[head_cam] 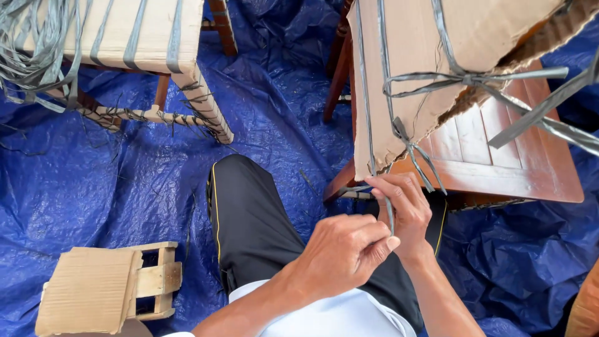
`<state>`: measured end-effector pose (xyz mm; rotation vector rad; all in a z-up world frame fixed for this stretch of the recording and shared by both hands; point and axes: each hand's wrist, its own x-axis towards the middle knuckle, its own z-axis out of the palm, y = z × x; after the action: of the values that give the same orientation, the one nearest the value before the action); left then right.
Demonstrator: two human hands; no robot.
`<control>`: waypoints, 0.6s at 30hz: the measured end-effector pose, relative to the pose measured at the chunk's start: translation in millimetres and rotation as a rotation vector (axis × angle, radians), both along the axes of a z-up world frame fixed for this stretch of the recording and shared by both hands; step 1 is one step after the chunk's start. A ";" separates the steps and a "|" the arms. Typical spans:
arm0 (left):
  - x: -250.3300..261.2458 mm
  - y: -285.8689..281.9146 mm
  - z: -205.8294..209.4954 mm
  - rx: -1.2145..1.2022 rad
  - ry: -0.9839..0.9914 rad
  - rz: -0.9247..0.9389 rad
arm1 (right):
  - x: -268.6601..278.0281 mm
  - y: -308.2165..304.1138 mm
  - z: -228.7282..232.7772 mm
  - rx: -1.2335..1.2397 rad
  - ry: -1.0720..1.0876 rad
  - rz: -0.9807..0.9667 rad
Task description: Packaging wooden furniture parts with cardboard and plastic ties for shipment or storage.
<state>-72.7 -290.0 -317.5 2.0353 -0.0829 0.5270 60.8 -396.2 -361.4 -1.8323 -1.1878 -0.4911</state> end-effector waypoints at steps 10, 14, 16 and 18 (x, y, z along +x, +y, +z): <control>56.2 49.8 2.4 0.328 -0.228 0.126 | -3.5 -6.6 11.0 0.012 0.053 -0.095; 65.1 47.7 -0.2 0.461 -0.221 0.170 | -3.1 -5.2 1.5 0.044 -0.006 -0.095; 65.5 44.8 -3.7 0.476 -0.192 0.191 | -4.5 -2.6 -4.5 0.058 -0.047 -0.134; 68.8 41.8 -9.2 0.445 -0.177 0.257 | -2.6 -0.4 -10.6 0.168 0.012 -0.147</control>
<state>-3.9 -248.2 -326.7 2.4447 -0.0478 0.9155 58.2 -396.6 -372.1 -1.7822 -0.9771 -0.6422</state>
